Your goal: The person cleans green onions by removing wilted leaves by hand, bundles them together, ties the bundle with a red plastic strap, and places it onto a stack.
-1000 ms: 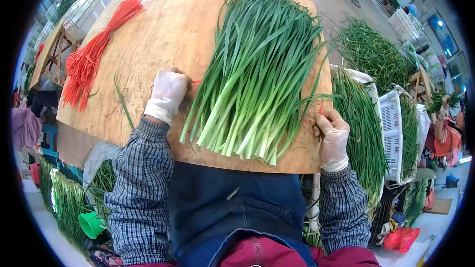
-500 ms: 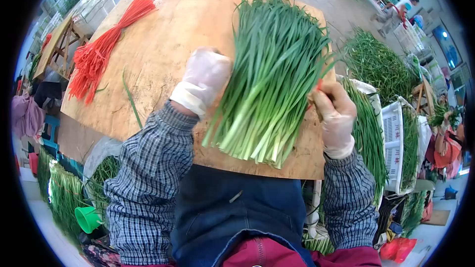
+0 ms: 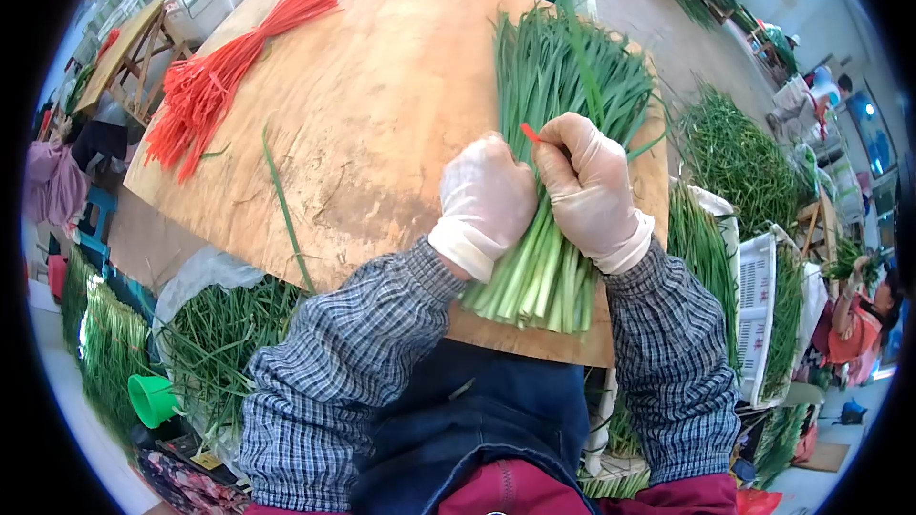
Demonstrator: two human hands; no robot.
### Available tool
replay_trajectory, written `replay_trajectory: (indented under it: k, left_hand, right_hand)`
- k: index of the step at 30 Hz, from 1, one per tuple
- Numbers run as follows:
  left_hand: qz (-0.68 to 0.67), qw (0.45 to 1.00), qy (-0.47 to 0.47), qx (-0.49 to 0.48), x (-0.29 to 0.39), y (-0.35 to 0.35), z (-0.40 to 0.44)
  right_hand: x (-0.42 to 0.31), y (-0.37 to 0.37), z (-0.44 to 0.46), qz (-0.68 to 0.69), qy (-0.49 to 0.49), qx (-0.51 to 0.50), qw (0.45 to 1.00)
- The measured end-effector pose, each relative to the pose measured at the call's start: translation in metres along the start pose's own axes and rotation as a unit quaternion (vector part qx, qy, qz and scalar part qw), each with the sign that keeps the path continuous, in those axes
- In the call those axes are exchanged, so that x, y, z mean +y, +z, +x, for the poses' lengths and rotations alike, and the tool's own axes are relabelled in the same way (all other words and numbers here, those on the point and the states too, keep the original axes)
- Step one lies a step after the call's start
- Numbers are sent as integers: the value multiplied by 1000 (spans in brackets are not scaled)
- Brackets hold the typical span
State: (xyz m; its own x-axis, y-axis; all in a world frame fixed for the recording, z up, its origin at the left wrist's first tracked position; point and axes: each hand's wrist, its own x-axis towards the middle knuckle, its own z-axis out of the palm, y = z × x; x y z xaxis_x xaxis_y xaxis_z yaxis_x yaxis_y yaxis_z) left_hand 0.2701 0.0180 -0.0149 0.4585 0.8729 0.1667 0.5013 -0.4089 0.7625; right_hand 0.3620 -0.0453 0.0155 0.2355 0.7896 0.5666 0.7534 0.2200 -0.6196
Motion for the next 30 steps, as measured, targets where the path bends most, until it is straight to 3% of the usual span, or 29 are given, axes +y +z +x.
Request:
replay_trajectory:
  k: [3, 7, 11, 16, 19, 21, 26, 29, 30]
  left_hand:
    - [-81, 996, 2, -22, -13, 2, -2]
    - [-212, 977, -13, -12, -30, 3, -1]
    - [-343, 935, -88, -13, -55, 5, -2]
    - [-407, 890, -200, -46, -59, -8, -6]
    - [-406, 898, -166, 34, -55, 14, -11]
    - [-268, 954, -86, 104, -35, 16, -18]
    - [-252, 958, -23, 133, -24, 22, -19]
    - [-271, 953, -115, 73, -29, 18, -21]
    - [-343, 927, -143, 52, -37, 18, -20]
  right_hand:
    - [-3, 9, 11, -48, -2, -107, 993]
    - [-4, 18, 26, -89, 70, -214, 970]
    - [1, 24, 25, -177, 22, -242, 954]
    - [2, 24, 22, -170, 5, -236, 957]
    - [0, 25, 19, -161, -26, -201, 966]
    - [0, 24, 15, -147, -8, -185, 972]
    - [3, 19, 17, -124, 11, -221, 967]
    - [0, 19, 22, -182, -7, -276, 944]
    - [-1, 19, 25, -200, -15, -296, 934]
